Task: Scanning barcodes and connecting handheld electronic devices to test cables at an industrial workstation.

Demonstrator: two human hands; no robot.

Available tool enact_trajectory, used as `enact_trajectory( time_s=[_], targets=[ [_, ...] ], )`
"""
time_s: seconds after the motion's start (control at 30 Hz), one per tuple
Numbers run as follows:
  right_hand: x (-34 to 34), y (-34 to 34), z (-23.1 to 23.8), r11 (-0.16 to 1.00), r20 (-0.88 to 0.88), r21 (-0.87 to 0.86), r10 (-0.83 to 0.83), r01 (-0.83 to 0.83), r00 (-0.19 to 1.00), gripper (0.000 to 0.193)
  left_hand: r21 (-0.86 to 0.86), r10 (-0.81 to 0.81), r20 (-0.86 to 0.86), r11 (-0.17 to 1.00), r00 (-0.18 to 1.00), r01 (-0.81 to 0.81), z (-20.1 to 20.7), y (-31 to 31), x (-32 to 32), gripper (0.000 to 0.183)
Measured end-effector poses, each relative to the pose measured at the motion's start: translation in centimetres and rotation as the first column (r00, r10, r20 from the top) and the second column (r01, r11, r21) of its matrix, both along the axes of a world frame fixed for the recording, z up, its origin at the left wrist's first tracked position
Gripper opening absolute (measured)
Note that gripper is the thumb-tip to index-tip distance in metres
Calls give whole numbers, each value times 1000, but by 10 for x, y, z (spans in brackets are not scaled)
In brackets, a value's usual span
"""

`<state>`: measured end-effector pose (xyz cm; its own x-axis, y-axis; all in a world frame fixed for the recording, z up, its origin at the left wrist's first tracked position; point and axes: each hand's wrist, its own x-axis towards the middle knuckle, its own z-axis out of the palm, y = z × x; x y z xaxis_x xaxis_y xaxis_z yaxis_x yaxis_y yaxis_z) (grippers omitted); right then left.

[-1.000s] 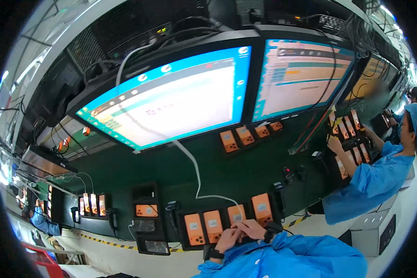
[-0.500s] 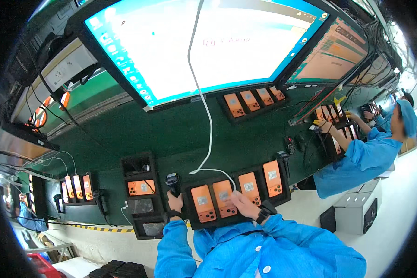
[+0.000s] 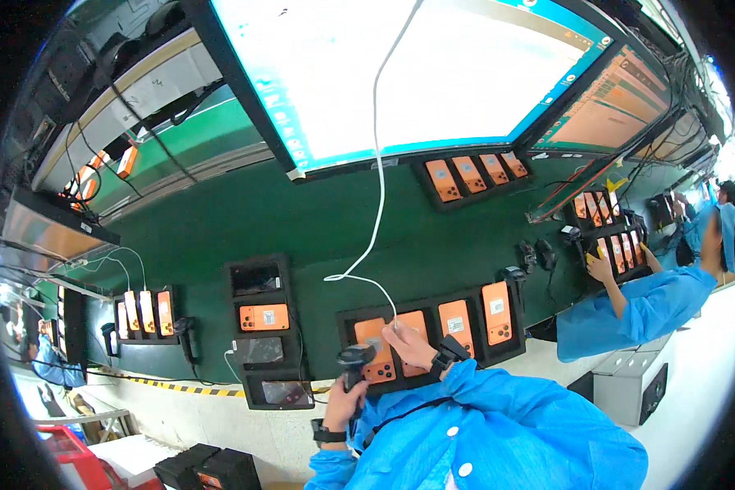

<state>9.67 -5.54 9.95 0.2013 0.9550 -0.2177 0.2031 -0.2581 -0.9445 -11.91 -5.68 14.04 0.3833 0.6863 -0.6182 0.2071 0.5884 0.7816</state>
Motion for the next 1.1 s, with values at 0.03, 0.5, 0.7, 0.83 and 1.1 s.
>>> enact_trajectory(
  time_s=[0.03,0.5,0.7,0.83,1.1],
  targets=[
    [-1,1,-3,1000,-49,2,3,-2,999,33,-42,33,22,999,999,-32,0,-4,6,16],
    [21,-32,-6,999,-108,27,-16,19,994,33,300,135,-233,952,963,-61,-32,9,-2,29],
    [33,-41,-5,1000,-426,-16,-31,26,904,35,468,317,-337,873,887,-135,-118,88,-11,45],
    [37,-49,-7,999,-166,44,-8,16,986,33,693,458,-376,716,806,-83,-122,98,13,39],
    [50,-58,17,990,9,115,-78,77,997,30,502,4,-695,719,719,480,-34,24,64,51]
  ],
)
